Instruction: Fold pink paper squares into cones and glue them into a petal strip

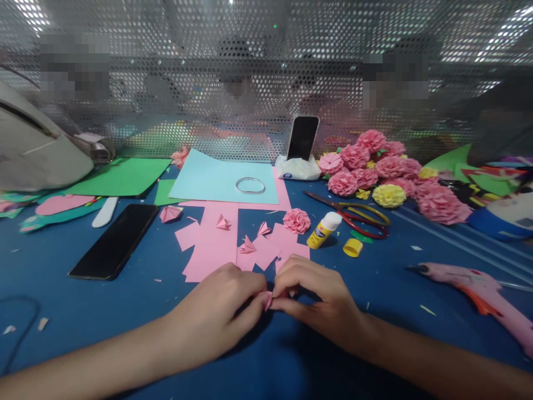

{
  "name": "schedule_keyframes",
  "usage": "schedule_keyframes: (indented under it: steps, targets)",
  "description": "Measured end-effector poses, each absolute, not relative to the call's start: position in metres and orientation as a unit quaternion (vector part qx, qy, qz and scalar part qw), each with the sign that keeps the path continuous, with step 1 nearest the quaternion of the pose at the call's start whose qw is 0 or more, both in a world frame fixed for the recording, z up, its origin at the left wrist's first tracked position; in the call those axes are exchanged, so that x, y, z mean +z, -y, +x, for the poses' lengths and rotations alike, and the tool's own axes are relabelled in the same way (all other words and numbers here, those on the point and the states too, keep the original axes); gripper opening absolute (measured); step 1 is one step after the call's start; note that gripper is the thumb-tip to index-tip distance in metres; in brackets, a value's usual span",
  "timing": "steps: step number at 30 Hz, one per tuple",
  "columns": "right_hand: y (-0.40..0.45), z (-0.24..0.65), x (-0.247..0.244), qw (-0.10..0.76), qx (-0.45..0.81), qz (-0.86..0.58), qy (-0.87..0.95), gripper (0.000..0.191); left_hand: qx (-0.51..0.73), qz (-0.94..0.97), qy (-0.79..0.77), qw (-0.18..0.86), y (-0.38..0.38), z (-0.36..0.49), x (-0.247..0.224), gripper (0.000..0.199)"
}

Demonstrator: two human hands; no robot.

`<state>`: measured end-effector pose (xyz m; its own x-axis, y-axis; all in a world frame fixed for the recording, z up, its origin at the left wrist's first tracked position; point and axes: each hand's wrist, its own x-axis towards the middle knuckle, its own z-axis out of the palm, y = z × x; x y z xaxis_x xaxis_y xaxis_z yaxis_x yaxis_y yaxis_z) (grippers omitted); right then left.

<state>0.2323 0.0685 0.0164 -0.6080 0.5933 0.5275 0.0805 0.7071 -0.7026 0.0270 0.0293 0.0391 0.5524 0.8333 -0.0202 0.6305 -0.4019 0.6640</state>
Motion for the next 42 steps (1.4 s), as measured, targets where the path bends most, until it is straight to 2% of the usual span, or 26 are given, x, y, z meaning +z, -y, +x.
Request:
schedule_keyframes:
  steps: [11,20,28,37,42]
  targets:
    - [-0.068,0.234,0.011,0.384,0.325,-0.209,0.839,0.011,0.16,0.857,-0.41,0.268,-0.026,0.026,0.041,0.028]
    - [-0.069,0.235,0.013,0.382,0.334,-0.217,0.834,0.009,0.13,0.885,-0.391,0.218,-0.025,0.024,0.046,0.007]
    - [-0.069,0.234,0.013,0.389,0.34,-0.241,0.822,0.014,0.141,0.904,-0.356,0.19,-0.032,0.022,0.043,0.023]
    - [-0.068,0.234,0.014,0.399,0.342,-0.258,0.811,0.017,0.24,0.85,-0.368,0.291,-0.033,0.02,0.033,0.016]
    - [-0.068,0.234,0.015,0.423,0.33,-0.261,0.803,0.016,0.225,0.885,-0.345,0.216,-0.035,0.019,0.027,0.015]
